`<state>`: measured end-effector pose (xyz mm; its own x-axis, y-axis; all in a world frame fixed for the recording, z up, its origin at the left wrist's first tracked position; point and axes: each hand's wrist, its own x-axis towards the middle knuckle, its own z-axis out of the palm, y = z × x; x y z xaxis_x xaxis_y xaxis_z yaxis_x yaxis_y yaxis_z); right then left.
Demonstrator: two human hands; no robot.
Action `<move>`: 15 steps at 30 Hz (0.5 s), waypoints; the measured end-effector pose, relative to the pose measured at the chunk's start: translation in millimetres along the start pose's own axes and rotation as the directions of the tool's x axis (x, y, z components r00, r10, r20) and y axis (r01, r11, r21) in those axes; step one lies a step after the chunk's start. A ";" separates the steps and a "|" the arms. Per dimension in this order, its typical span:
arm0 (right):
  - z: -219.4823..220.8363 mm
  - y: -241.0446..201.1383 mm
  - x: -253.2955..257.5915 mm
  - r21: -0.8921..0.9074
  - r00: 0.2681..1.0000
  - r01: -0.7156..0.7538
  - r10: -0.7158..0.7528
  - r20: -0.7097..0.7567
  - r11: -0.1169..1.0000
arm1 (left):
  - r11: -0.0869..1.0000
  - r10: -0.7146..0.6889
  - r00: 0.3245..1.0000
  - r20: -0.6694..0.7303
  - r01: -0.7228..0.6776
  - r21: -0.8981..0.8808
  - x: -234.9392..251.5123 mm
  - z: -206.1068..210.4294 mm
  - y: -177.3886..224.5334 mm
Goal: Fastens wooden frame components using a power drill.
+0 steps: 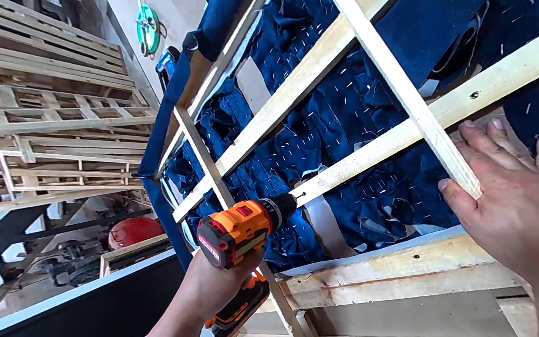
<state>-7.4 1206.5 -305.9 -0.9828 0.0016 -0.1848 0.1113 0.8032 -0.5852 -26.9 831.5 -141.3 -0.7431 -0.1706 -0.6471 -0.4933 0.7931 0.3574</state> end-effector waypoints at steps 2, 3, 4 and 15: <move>-0.4 -0.1 -0.1 0.006 1.000 -0.009 0.009 0.008 1.000 | 0.999 -0.010 1.000 0.009 0.011 -0.044 1.0 1.2 0.2; -0.6 0.8 -0.3 0.012 1.000 -0.010 0.010 0.011 1.000 | 0.999 -0.001 1.000 0.011 0.002 -0.042 1.9 1.8 0.1; -0.5 1.9 -0.7 0.026 1.000 -0.008 0.007 0.010 1.000 | 1.000 0.010 1.000 0.013 -0.010 -0.024 2.3 2.1 0.0; 4.6 9.1 -0.6 0.117 1.000 -0.012 0.009 0.025 0.993 | 0.982 -0.037 0.997 0.072 0.050 -0.182 2.3 8.1 7.1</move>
<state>-5.2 1211.1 -314.7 -0.9777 -0.0055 -0.2097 0.1399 0.7279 -0.6713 -28.4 841.4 -145.7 -0.6895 -0.1576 -0.7070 -0.6041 0.6637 0.4412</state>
